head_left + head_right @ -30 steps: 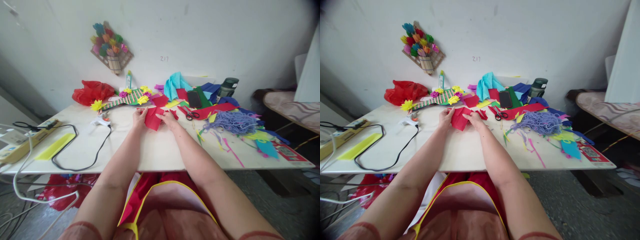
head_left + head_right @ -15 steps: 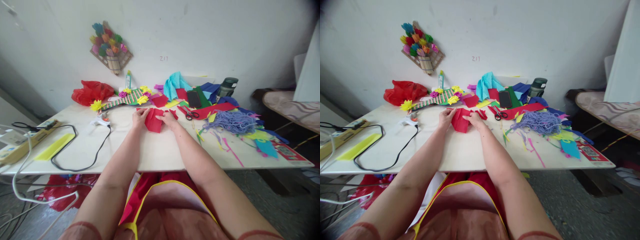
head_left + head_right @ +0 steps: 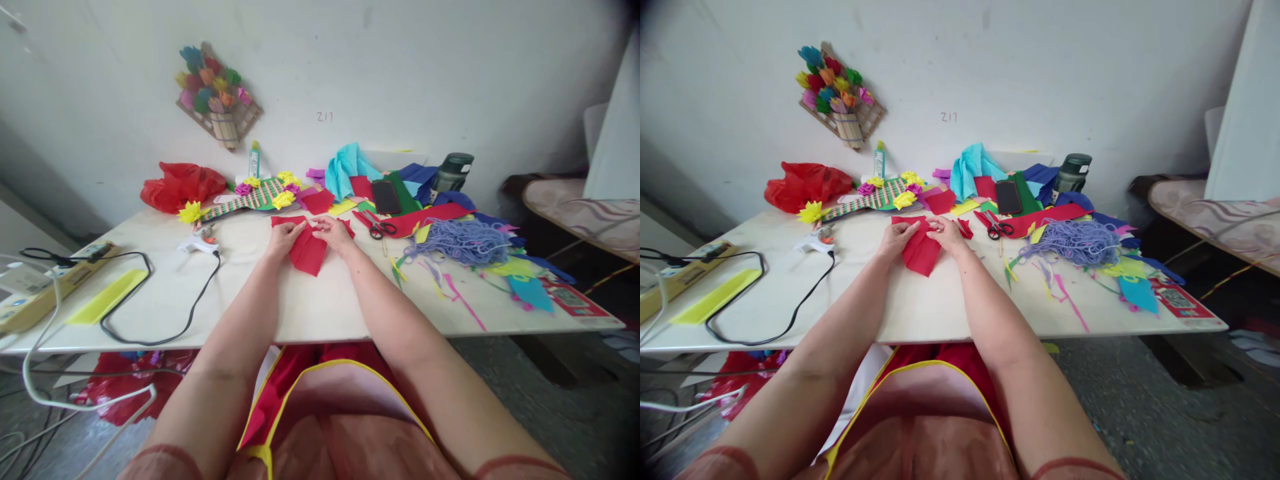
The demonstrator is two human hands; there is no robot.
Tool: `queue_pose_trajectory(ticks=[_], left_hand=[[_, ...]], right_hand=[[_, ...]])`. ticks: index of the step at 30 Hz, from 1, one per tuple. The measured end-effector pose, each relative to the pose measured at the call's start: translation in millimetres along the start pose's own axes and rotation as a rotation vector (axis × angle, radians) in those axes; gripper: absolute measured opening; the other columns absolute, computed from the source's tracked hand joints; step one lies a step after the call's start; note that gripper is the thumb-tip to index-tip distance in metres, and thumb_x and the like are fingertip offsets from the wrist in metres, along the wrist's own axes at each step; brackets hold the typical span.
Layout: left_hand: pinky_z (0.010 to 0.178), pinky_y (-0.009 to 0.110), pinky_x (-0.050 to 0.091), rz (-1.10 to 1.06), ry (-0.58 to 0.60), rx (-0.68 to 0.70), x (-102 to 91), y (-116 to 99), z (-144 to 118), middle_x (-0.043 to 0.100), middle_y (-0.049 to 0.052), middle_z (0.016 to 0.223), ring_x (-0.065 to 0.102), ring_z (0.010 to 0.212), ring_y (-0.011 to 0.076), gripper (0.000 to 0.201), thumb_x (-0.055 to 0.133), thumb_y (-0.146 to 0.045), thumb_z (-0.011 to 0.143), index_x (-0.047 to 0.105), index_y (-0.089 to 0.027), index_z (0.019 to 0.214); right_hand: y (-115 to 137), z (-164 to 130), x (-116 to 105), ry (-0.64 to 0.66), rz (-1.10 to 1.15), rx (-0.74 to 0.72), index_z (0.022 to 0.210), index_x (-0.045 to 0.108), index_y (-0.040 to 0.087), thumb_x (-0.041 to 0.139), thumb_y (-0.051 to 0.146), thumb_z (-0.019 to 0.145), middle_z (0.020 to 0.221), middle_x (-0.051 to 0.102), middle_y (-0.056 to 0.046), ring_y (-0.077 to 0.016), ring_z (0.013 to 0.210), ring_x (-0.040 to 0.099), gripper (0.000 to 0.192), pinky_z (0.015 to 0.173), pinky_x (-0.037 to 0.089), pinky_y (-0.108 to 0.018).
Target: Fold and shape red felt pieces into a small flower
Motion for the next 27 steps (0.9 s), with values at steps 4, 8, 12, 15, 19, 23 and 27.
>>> queue_pose_trajectory(ticks=[4,8,12,15,19,23,27], left_hand=[[0.041,0.023,0.013,-0.012,0.024,-0.013,1.3,-5,-3,0.028,-0.005,0.044,0.024,0.043,0.0051,0.052,0.068,-0.047,0.067,0.033,-0.017,0.043],[0.042,0.024,0.014,0.012,0.068,-0.018,3.6,-9,-5,0.028,-0.005,0.044,0.025,0.044,0.0061,0.052,0.063,-0.052,0.069,0.034,-0.017,0.043],[0.043,0.025,0.015,0.008,0.1,-0.029,5.4,-11,-8,0.029,-0.004,0.044,0.025,0.044,0.0067,0.053,0.06,-0.056,0.07,0.035,-0.018,0.044],[0.043,0.024,0.015,0.009,0.1,-0.02,5.6,-11,-8,0.028,-0.005,0.044,0.025,0.045,0.0066,0.053,0.063,-0.055,0.068,0.034,-0.018,0.044],[0.043,0.024,0.016,0.016,0.1,0.005,6.0,-11,-6,0.027,-0.005,0.046,0.024,0.046,0.0065,0.053,0.063,-0.055,0.068,0.033,-0.018,0.045],[0.044,0.024,0.017,0.005,0.109,-0.009,6.5,-8,-5,0.03,-0.005,0.047,0.027,0.046,0.0069,0.049,0.063,-0.054,0.068,0.039,-0.017,0.047],[0.044,0.024,0.017,0.01,0.115,-0.029,6.6,-7,-5,0.03,-0.005,0.047,0.027,0.046,0.0066,0.05,0.063,-0.055,0.068,0.037,-0.017,0.047]], right_hand=[[4,-1,0,-0.004,-0.034,-0.013,0.086,0.066,0.017,0.061,0.009,0.062,0.088,0.068,-0.003,-0.0123,0.084,0.061,0.026,0.084,0.047,-0.029],[4,-1,1,0.016,-0.056,0.002,0.081,0.069,0.017,0.06,0.009,0.062,0.081,0.069,-0.001,-0.0125,0.079,0.062,0.022,0.083,0.047,-0.03],[6,-2,0,0.005,-0.142,-0.017,0.077,0.07,0.018,0.061,0.013,0.064,0.077,0.069,0.0,-0.0131,0.076,0.061,0.017,0.08,0.047,-0.03],[7,-2,-1,0.003,-0.172,-0.039,0.077,0.071,0.018,0.06,0.015,0.066,0.077,0.069,-0.001,-0.0136,0.077,0.061,0.016,0.08,0.046,-0.029],[4,-1,0,0.026,-0.188,-0.028,0.079,0.071,0.018,0.06,0.016,0.068,0.077,0.069,-0.001,-0.0137,0.076,0.061,0.016,0.078,0.047,-0.029],[3,-1,2,0.05,-0.153,-0.027,0.082,0.071,0.018,0.06,0.016,0.068,0.079,0.069,-0.001,-0.0132,0.075,0.061,0.018,0.077,0.047,-0.029],[3,-2,4,0.096,-0.168,-0.023,0.084,0.071,0.018,0.06,0.011,0.066,0.081,0.07,-0.001,-0.0135,0.076,0.062,0.022,0.076,0.047,-0.028]])
Point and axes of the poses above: each hand's wrist, its own z-axis towards the middle knuckle, its own x-axis out of the palm, y = z × x, the point moved 5 cm from there along z, towards the middle knuckle
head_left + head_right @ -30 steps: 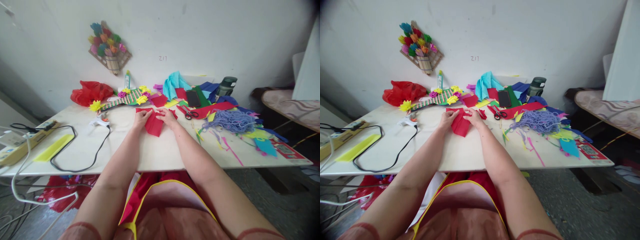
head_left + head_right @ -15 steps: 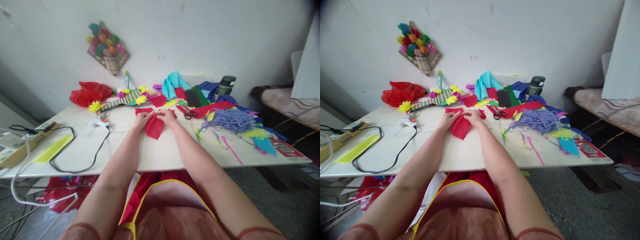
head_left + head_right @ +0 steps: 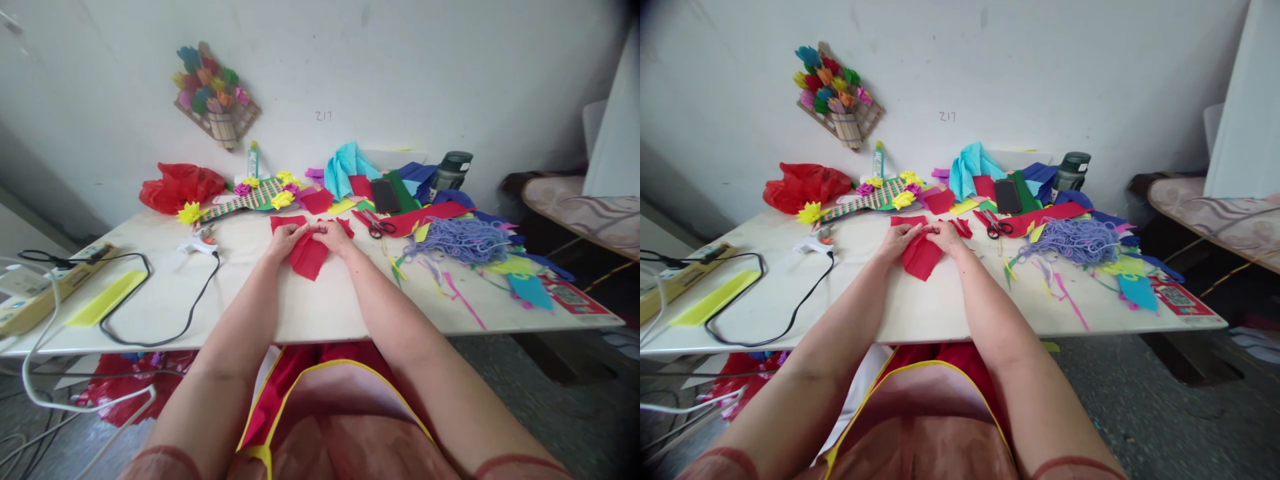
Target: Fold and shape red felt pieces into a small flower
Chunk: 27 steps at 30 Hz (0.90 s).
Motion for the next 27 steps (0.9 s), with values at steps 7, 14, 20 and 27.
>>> queue_pose_trajectory(ticks=[7,14,20,27], left_hand=[[0.042,0.024,0.016,-0.009,0.003,-0.001,0.1,-4,0,0.025,-0.006,0.046,0.023,0.045,0.0054,0.055,0.059,-0.061,0.068,0.029,-0.019,0.049],[0.041,0.023,0.02,-0.016,0.031,-0.067,1.4,0,-1,0.035,-0.005,0.045,0.03,0.044,0.0063,0.052,0.057,-0.062,0.069,0.038,-0.017,0.051],[0.044,0.022,0.027,-0.058,0.036,-0.092,1.1,3,-1,0.047,-0.001,0.048,0.043,0.047,0.0095,0.049,0.055,-0.061,0.072,0.05,-0.015,0.055],[0.046,0.022,0.031,-0.063,0.068,-0.09,2.2,4,0,0.051,-0.001,0.052,0.044,0.049,0.0089,0.05,0.052,-0.063,0.073,0.051,-0.015,0.06]], right_hand=[[-2,2,-2,-0.04,-0.066,-0.038,0.078,0.073,0.017,0.063,0.016,0.067,0.077,0.069,-0.002,-0.0149,0.074,0.061,0.015,0.075,0.047,-0.029],[0,1,-2,-0.053,-0.023,-0.047,0.078,0.072,0.019,0.062,0.016,0.068,0.076,0.069,-0.001,-0.0144,0.073,0.061,0.015,0.074,0.047,-0.028],[4,0,1,-0.007,-0.01,-0.056,0.079,0.072,0.018,0.057,0.01,0.067,0.079,0.07,-0.001,-0.0141,0.077,0.061,0.02,0.077,0.046,-0.028],[9,-3,1,-0.019,-0.025,-0.019,0.073,0.07,0.018,0.056,0.009,0.066,0.075,0.068,0.0,-0.0131,0.073,0.06,0.018,0.076,0.046,-0.028]])
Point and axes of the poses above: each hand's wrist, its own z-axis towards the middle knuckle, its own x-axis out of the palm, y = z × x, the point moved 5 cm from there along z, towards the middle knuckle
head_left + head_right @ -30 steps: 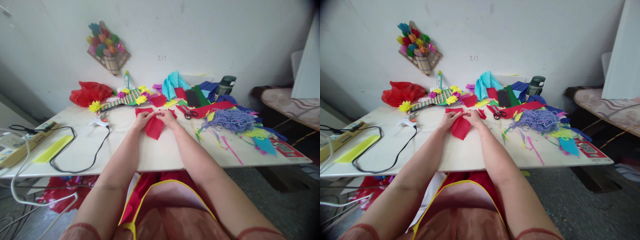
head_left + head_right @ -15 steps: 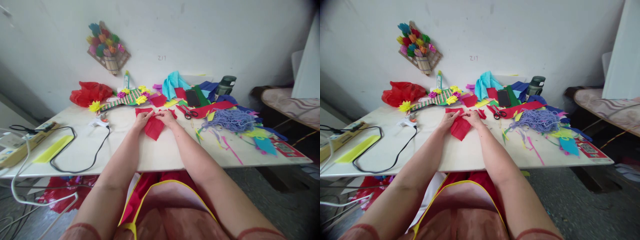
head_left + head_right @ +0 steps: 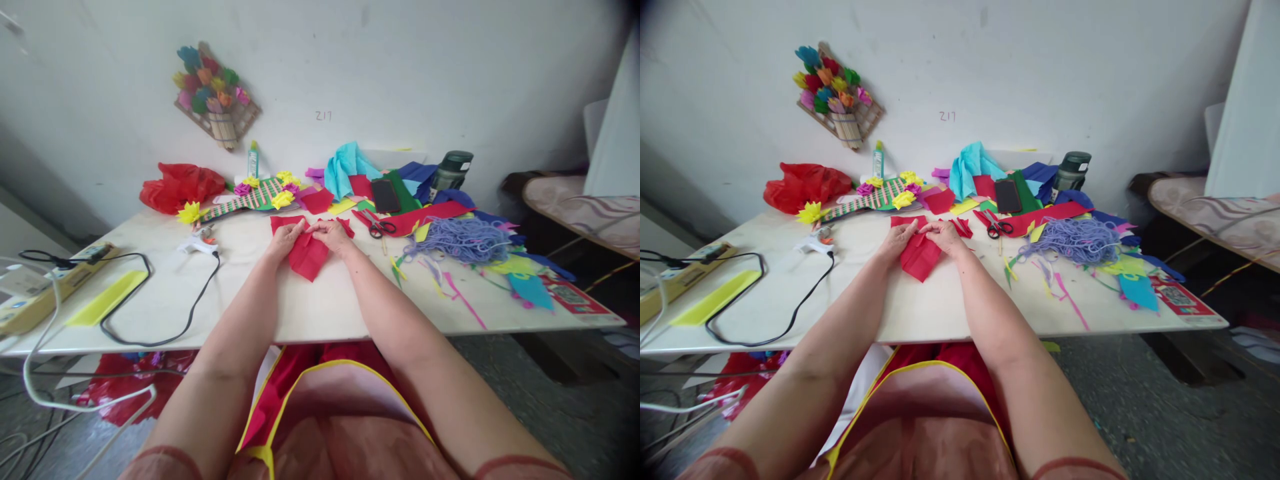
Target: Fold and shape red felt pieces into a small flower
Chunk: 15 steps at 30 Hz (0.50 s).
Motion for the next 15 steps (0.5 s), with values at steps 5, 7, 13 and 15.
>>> queue_pose_trajectory(ticks=[5,7,13,15], left_hand=[[0.048,0.022,0.034,-0.005,0.017,-0.007,1.4,-4.7,-3.2,0.053,-0.001,0.055,0.046,0.052,0.0095,0.05,0.052,-0.064,0.073,0.053,-0.014,0.062],[0.048,0.021,0.034,-0.003,0.022,-0.015,1.7,-5.4,-4.0,0.054,-0.001,0.055,0.046,0.052,0.0095,0.05,0.052,-0.063,0.073,0.054,-0.014,0.062],[0.046,0.022,0.034,-0.067,0.043,-0.066,3.4,-1.1,-4.0,0.055,0.0,0.055,0.048,0.049,0.0099,0.048,0.054,-0.062,0.073,0.052,-0.015,0.063],[0.046,0.022,0.034,-0.082,0.059,-0.059,4.1,-0.3,-3.8,0.057,0.001,0.057,0.05,0.051,0.0107,0.047,0.054,-0.061,0.073,0.054,-0.015,0.065]], right_hand=[[3.6,-2.4,4.0,0.046,0.037,0.014,0.076,0.07,0.018,0.056,0.008,0.064,0.072,0.068,0.0,-0.0135,0.072,0.062,0.021,0.074,0.047,-0.027],[3.1,-2.5,5.2,0.056,0.037,0.021,0.077,0.07,0.018,0.055,0.008,0.064,0.07,0.068,0.0,-0.0135,0.071,0.062,0.022,0.072,0.047,-0.027],[0.7,-1.6,4.9,0.026,0.047,0.041,0.073,0.07,0.017,0.054,0.009,0.064,0.07,0.068,0.0,-0.0128,0.067,0.06,0.019,0.067,0.047,-0.026],[1.2,-2.0,3.7,0.011,0.028,0.049,0.073,0.07,0.017,0.054,0.009,0.064,0.069,0.067,0.001,-0.0123,0.065,0.059,0.019,0.066,0.046,-0.025]])
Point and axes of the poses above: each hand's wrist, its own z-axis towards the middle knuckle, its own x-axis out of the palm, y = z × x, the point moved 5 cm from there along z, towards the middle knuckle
